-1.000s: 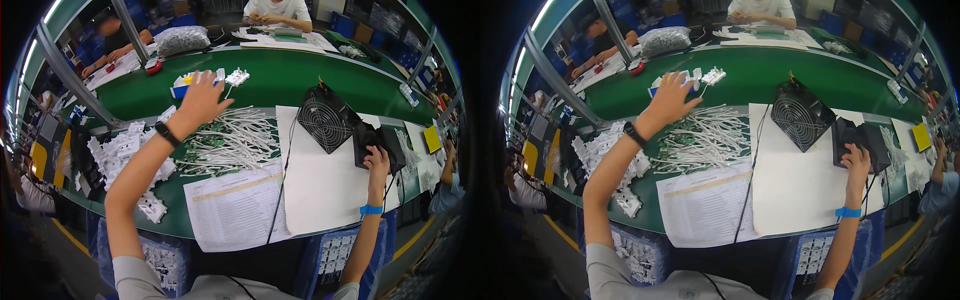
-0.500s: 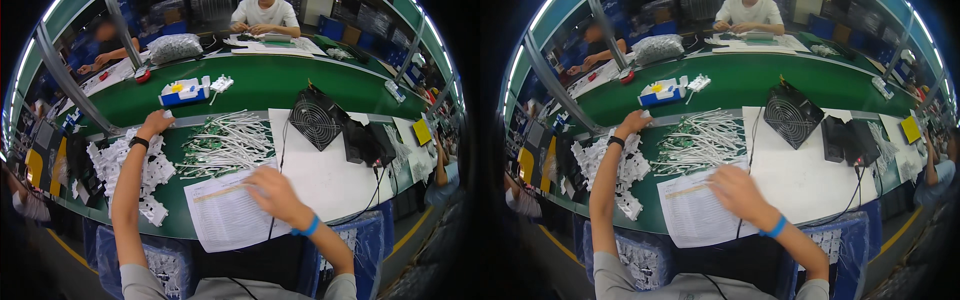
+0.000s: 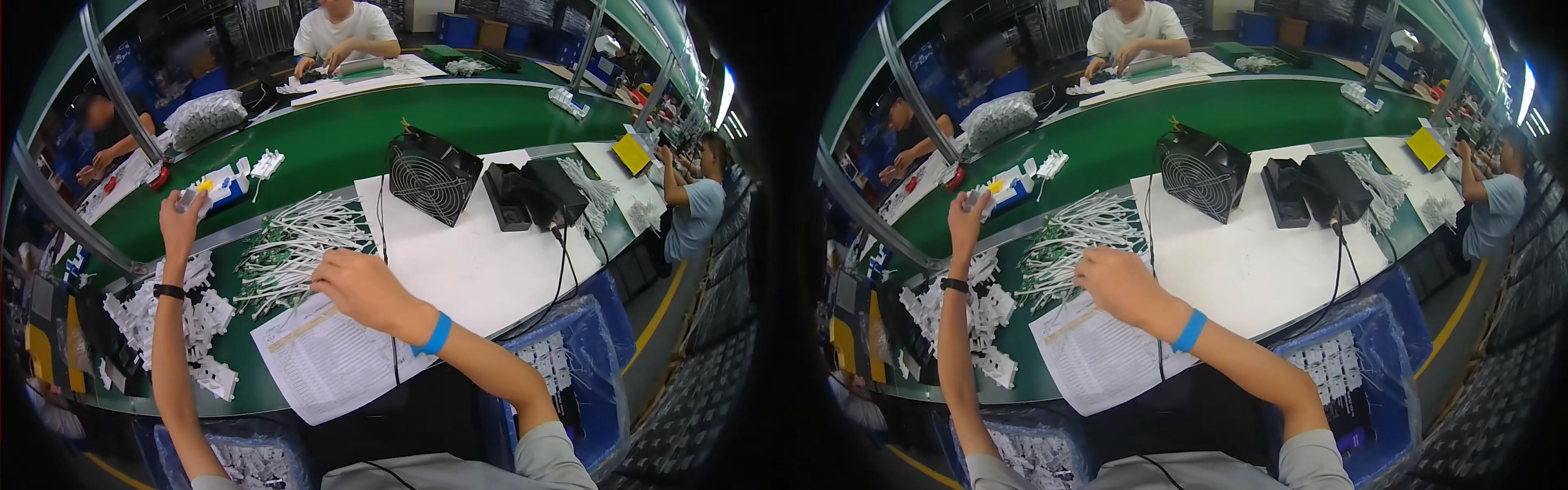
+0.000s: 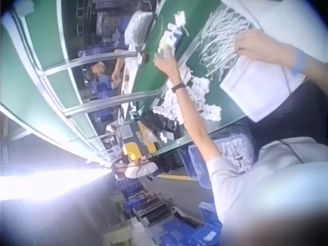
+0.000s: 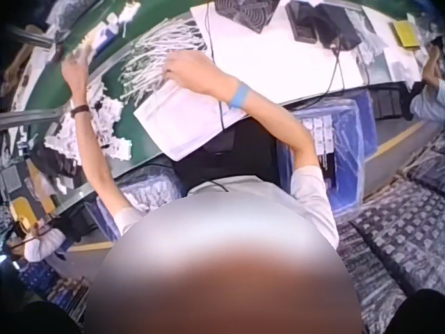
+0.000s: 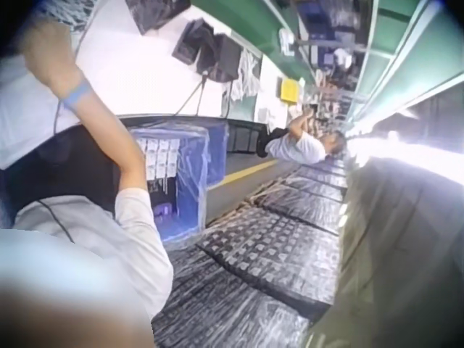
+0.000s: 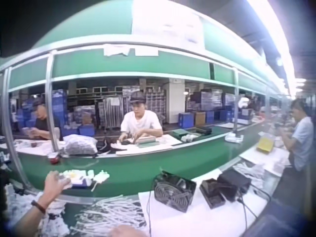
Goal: Soldering wires onto small electronic components at an assembly line station.
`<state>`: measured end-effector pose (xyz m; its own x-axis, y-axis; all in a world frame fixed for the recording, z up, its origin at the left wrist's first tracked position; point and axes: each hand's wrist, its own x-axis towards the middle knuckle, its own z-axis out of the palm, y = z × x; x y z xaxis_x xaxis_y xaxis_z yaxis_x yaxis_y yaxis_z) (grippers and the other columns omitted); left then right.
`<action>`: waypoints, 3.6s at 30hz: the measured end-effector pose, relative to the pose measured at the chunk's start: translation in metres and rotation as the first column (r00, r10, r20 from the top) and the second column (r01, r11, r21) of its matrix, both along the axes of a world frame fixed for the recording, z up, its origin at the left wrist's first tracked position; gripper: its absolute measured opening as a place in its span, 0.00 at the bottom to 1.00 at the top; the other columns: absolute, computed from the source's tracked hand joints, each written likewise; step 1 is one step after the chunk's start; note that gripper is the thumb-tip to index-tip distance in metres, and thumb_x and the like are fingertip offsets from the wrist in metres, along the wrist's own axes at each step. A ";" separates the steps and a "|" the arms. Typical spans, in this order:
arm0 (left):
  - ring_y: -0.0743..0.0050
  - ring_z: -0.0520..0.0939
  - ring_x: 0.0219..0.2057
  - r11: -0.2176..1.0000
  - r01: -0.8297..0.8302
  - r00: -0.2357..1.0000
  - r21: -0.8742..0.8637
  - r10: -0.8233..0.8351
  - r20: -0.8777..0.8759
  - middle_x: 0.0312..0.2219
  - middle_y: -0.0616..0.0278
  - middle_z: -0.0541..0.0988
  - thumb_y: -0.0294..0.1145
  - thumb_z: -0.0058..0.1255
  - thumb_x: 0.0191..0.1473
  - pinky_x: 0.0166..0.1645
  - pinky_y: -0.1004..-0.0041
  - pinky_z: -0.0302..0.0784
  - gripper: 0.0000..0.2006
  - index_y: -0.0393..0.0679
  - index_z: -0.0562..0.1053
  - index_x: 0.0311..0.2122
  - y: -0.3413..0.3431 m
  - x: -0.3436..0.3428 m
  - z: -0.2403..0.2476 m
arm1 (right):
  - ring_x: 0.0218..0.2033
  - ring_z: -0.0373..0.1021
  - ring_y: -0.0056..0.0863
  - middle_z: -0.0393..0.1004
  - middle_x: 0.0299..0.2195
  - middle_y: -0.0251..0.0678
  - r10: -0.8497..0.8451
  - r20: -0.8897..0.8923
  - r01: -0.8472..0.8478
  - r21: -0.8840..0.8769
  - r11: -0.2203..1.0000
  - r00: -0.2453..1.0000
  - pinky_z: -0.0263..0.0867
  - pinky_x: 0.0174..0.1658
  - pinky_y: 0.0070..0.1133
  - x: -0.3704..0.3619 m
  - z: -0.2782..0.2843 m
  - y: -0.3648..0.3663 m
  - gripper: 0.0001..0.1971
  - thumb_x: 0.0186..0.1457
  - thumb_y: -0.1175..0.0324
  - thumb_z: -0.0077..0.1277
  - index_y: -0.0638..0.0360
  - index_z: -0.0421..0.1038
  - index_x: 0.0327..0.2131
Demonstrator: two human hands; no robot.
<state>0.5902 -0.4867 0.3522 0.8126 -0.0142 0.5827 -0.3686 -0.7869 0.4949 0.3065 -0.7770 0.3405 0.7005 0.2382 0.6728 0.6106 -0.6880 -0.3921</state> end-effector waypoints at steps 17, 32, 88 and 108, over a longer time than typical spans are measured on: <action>0.68 0.81 0.43 0.576 0.089 0.444 -0.812 -0.753 -0.486 0.45 0.60 0.79 0.62 0.51 0.61 0.47 0.66 0.79 0.32 0.44 0.72 0.57 -0.096 -0.143 0.042 | 0.25 0.71 0.16 0.76 0.26 0.31 0.450 -0.326 0.205 0.933 0.296 0.832 0.72 0.32 0.16 -0.039 0.047 -0.041 0.12 0.62 0.72 0.54 0.69 0.77 0.46; 0.66 0.73 0.20 0.349 -0.155 0.055 -0.924 -0.931 -0.361 0.32 0.52 0.79 0.82 0.24 0.55 0.21 0.74 0.59 0.48 0.38 0.75 0.39 -0.095 -0.207 0.057 | 0.35 0.74 0.20 0.80 0.34 0.35 0.290 -0.074 -0.021 0.950 0.312 0.954 0.70 0.41 0.19 0.001 0.049 0.013 0.07 0.64 0.71 0.53 0.66 0.75 0.41; 0.70 0.76 0.16 0.324 0.006 -0.502 -0.946 -0.817 -0.283 0.27 0.50 0.79 0.81 0.09 0.55 0.17 0.77 0.70 0.53 0.37 0.76 0.39 -0.085 -0.239 0.025 | 0.31 0.71 0.28 0.71 0.29 0.31 -0.082 0.200 0.076 0.034 0.997 0.976 0.68 0.27 0.25 -0.054 0.050 0.025 0.13 0.42 0.63 0.67 0.58 0.77 0.28; 0.76 0.80 0.26 0.539 0.572 -0.088 -0.618 -0.709 -0.700 0.30 0.60 0.82 0.64 0.36 0.65 0.23 0.77 0.70 0.32 0.41 0.78 0.43 -0.091 -0.229 0.022 | 0.35 0.76 0.22 0.81 0.35 0.38 0.292 -0.604 0.173 0.593 0.786 0.741 0.71 0.38 0.20 -0.055 0.021 -0.011 0.11 0.55 0.73 0.60 0.69 0.79 0.40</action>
<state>0.3614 -0.5781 0.3743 0.3958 -0.8486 -0.3510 -0.0146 -0.3880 0.9215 0.2513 -0.7878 0.3614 0.9968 0.0260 0.0759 0.0790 -0.1493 -0.9856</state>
